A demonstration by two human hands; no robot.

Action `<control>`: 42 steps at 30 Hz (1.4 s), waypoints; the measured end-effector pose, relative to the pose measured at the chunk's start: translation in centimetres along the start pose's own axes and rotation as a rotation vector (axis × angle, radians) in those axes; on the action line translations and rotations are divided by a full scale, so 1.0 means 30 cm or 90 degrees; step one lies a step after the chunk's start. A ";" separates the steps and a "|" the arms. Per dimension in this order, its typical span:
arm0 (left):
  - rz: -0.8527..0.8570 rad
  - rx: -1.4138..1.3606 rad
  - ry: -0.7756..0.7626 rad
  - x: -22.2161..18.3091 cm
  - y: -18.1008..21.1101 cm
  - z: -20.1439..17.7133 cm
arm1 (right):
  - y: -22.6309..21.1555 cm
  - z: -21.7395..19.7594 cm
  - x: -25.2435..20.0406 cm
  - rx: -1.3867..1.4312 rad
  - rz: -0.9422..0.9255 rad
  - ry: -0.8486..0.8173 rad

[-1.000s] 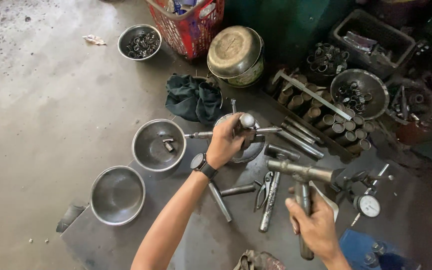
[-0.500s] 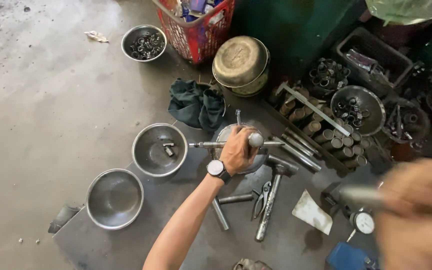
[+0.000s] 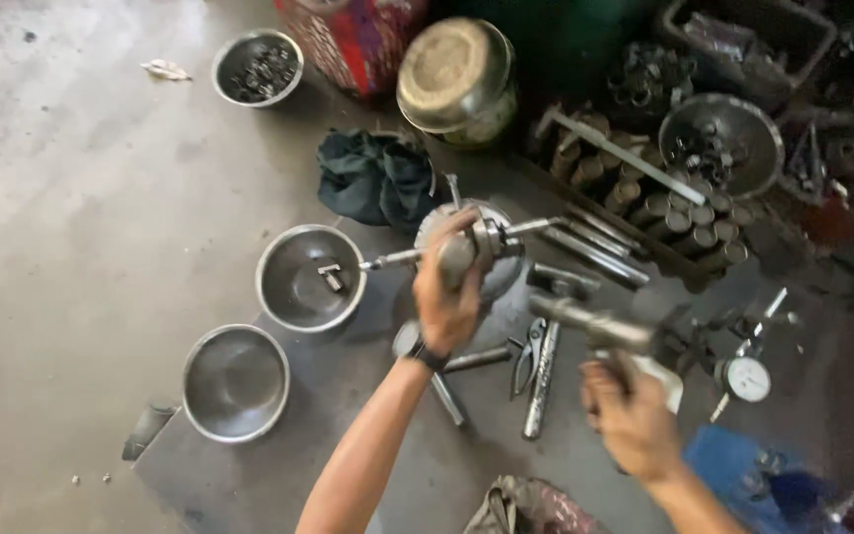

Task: Inspecting and checking the alignment of a motorcycle crankshaft using a dial indicator on a workbench.

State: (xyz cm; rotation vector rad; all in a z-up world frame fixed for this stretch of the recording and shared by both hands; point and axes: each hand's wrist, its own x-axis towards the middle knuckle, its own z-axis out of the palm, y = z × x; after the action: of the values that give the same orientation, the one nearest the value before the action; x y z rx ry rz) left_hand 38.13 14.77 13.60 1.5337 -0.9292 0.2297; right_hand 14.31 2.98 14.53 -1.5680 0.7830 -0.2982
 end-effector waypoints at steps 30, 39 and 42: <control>-0.542 -0.700 0.268 -0.122 -0.103 -0.094 | -0.114 0.140 0.506 -0.496 -0.566 0.184; -0.542 -0.729 0.245 -0.169 -0.180 -0.048 | -0.082 0.070 0.492 -0.649 -0.483 -0.005; -0.534 -0.689 0.216 -0.124 0.150 -0.014 | -0.191 -0.116 0.261 -0.569 -0.496 -0.013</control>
State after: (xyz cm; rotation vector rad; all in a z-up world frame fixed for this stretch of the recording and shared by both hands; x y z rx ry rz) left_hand 32.87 17.10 14.66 0.7021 -0.0080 -0.5356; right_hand 19.66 -4.84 18.60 -2.6987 0.2284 -0.5311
